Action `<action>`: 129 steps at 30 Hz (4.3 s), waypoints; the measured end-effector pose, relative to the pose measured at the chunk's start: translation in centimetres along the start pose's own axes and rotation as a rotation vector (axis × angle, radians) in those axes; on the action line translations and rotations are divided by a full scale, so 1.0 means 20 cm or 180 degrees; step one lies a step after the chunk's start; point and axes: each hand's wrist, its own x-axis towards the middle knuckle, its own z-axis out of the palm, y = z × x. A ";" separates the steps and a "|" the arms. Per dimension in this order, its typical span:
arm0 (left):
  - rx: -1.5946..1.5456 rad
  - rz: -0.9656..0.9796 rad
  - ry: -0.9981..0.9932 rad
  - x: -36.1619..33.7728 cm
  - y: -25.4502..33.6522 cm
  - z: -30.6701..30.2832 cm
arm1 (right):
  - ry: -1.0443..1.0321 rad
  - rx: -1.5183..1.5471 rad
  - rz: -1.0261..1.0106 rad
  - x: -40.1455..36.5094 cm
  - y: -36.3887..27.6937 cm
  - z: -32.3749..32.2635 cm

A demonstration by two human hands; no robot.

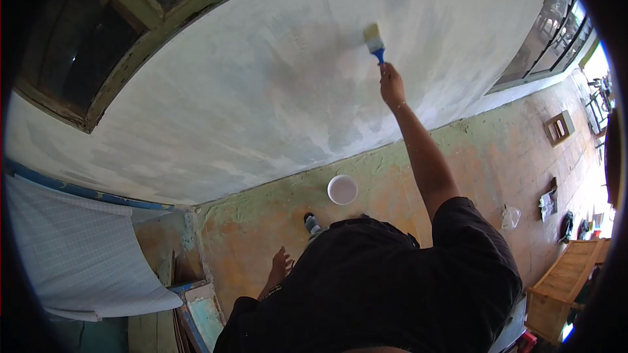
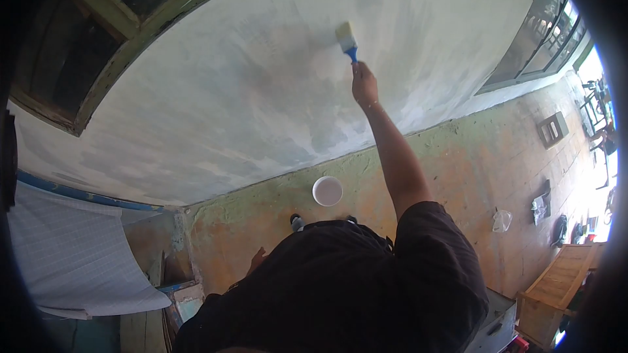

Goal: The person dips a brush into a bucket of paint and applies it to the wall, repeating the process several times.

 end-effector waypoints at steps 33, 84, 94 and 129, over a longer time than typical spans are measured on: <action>0.0159 0.0012 0.0006 0.10 -0.06 -0.10 | -0.1682 0.1446 0.3127 -0.20 0.31 0.02; 0.1164 0.0775 0.0584 -0.10 -0.32 -0.08 | -0.2086 0.2476 0.2402 -0.71 -0.06 -0.12; 0.0945 0.0362 0.0335 -0.04 -0.22 -0.15 | -0.1606 0.1369 0.3271 -1.40 0.29 -0.07; 0.3522 0.1111 0.0186 0.79 -1.00 0.36 | -0.3674 -0.3294 0.1341 -2.24 2.82 1.50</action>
